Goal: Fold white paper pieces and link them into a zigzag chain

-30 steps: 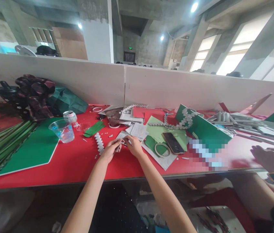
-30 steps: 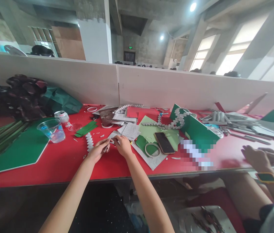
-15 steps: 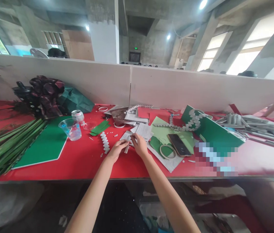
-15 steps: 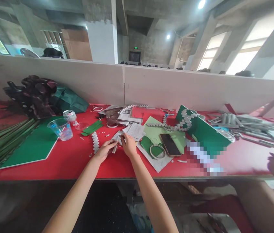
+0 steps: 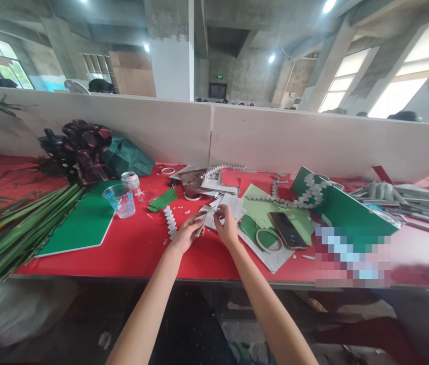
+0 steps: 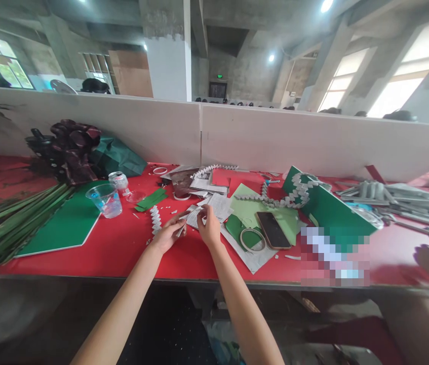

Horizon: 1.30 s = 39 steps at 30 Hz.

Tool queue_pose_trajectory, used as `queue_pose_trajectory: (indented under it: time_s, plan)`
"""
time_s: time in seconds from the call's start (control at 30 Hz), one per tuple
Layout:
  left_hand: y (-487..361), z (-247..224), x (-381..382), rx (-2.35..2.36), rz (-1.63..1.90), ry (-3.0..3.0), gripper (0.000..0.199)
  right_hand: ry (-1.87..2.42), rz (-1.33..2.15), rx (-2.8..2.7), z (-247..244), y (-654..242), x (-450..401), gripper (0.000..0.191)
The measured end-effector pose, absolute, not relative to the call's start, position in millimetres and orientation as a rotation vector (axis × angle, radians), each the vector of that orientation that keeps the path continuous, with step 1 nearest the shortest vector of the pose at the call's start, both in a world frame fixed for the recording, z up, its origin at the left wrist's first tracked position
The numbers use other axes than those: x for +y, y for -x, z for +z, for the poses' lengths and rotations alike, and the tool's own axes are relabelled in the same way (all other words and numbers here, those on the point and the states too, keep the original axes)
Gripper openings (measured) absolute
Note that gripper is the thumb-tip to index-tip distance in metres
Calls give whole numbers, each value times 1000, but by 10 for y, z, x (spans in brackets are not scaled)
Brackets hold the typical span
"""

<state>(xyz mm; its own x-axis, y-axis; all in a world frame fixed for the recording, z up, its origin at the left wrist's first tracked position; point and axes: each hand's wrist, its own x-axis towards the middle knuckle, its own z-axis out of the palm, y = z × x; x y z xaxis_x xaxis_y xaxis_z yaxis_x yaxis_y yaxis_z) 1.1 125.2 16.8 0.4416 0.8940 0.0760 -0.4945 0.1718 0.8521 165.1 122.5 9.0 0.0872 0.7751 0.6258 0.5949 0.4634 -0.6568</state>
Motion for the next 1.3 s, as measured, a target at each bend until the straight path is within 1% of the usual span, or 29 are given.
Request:
queue_pose_trajectory:
  time_s: [0.07,0.17,0.23,0.47,0.57,0.77,1.1,1.3]
  plan:
    - [-13,131,1277,565,1044,-949,44,1177,91,-1661,118,-1657,1220,40]
    - [-24,104,1287,592,1029,-964,46,1130,-47,-1786,149,-1675,1224,27]
    - [-36,104,1282,599,1031,-973,46,1117,-69,-1856,152,-1690,1232,23]
    - [-69,112,1271,553,1008,-1017,44,1253,-35,-1865,129,-1671,1229,22]
    - [-61,117,1256,550,1011,-1017,46,1275,3,-1850,124,-1652,1235,21]
    - [-32,138,1237,595,1054,-937,55,1191,79,-1869,103,-1662,1270,25]
    - [-15,136,1253,557,1078,-868,55,1138,115,-1867,102,-1661,1273,28]
    - [-70,165,1187,625,999,-1126,58,1313,114,-1826,87,-1642,1253,23]
